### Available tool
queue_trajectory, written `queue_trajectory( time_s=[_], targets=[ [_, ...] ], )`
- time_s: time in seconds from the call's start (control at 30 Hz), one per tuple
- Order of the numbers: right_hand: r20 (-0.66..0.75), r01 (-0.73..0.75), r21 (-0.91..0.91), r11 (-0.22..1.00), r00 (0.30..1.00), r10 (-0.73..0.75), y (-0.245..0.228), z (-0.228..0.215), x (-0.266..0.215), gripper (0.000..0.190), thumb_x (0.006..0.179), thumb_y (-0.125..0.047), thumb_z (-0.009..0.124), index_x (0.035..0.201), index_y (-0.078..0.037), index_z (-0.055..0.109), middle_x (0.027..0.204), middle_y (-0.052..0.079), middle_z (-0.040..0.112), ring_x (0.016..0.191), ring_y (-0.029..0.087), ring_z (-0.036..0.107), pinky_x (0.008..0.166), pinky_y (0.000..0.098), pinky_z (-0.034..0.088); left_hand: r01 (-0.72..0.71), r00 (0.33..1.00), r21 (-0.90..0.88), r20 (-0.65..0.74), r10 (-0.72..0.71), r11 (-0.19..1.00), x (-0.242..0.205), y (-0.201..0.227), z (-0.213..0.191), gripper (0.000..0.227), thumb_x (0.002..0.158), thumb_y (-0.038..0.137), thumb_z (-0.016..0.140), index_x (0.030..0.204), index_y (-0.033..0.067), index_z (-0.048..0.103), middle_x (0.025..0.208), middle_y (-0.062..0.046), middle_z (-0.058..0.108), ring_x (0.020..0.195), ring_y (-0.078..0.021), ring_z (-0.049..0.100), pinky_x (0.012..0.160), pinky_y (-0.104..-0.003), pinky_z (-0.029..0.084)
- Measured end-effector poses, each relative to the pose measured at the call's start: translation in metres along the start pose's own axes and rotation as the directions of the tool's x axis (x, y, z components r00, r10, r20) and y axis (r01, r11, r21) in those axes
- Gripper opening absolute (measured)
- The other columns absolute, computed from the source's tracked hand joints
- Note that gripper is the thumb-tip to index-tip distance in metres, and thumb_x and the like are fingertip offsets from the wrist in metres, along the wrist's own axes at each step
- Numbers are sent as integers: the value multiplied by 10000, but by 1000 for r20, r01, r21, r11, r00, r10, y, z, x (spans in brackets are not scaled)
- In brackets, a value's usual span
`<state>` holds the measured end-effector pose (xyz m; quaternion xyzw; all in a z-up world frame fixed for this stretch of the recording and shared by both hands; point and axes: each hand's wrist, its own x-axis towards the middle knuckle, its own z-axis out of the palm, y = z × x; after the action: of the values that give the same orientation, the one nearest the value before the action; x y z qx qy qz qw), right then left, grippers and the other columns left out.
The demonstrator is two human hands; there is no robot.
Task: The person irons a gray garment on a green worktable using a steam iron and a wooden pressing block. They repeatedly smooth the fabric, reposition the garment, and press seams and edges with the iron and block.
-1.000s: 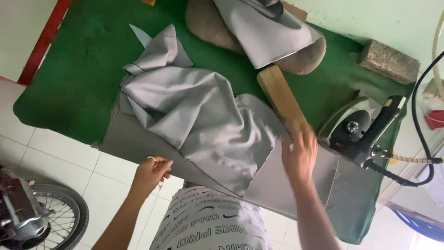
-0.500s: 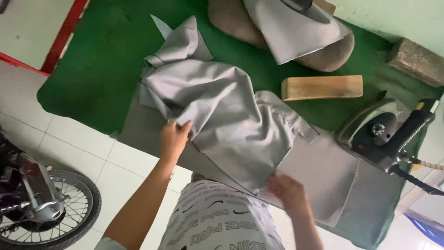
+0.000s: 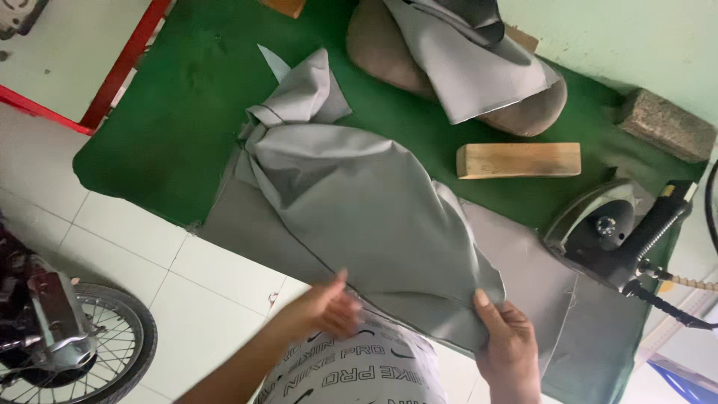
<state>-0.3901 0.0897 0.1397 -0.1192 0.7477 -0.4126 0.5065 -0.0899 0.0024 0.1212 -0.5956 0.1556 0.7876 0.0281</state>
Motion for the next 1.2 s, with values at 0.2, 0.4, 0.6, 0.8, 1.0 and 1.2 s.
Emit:
queue_trajectory(
  time_s=[0.2,0.4,0.6,0.8,1.0,1.2],
  targets=[
    [-65,54,3,999,996,-54,-24,-33,-8,269,938,-207,773,744,-44,682,569,73,579,439,149,452,363,316,269,-126,983,-885,-51,175,447,24,36,38,357,951,221,660,1228,-4,665,1308,-210,695,1210,-339,656,1135,-477,471],
    [472,688,-724,-49,442,-763,-89,-26,102,902,625,-92,598,1527,-115,582,1113,188,656,1015,440,623,860,461,494,-591,751,-786,-455,479,181,-13,177,7,265,880,53,692,1142,65,730,1131,-142,767,965,-265,738,871,-421,618],
    [144,486,423,765,797,-586,-175,48,9,309,979,-269,669,1171,-32,719,1132,15,726,1142,143,663,1057,275,528,-888,-17,-435,-285,958,-145,-121,228,-41,228,906,-59,781,1052,115,754,1110,-87,791,1130,-333,737,1046,-574,621],
    [-180,187,-153,970,960,-213,-61,23,45,354,941,-268,800,1163,0,740,1022,281,718,1008,402,711,824,546,562,-863,494,-276,-636,593,423,-10,128,-47,412,810,98,825,1153,201,620,1033,43,674,898,-136,711,703,-289,648],
    [2,-103,-115,988,995,104,112,19,131,414,923,-232,842,1160,84,718,1130,316,713,1178,497,614,930,647,507,-717,683,-420,-583,440,557,160,38,-125,385,845,70,832,1083,135,536,939,-40,605,874,-269,705,840,-480,612],
    [-50,-35,-217,976,998,24,155,-13,161,496,1006,-385,758,1134,93,734,1124,336,692,1140,509,638,851,650,531,-793,426,-10,-724,542,609,133,41,-127,303,944,82,660,1149,-132,596,915,-224,615,684,-286,659,557,-445,658]
  ],
)
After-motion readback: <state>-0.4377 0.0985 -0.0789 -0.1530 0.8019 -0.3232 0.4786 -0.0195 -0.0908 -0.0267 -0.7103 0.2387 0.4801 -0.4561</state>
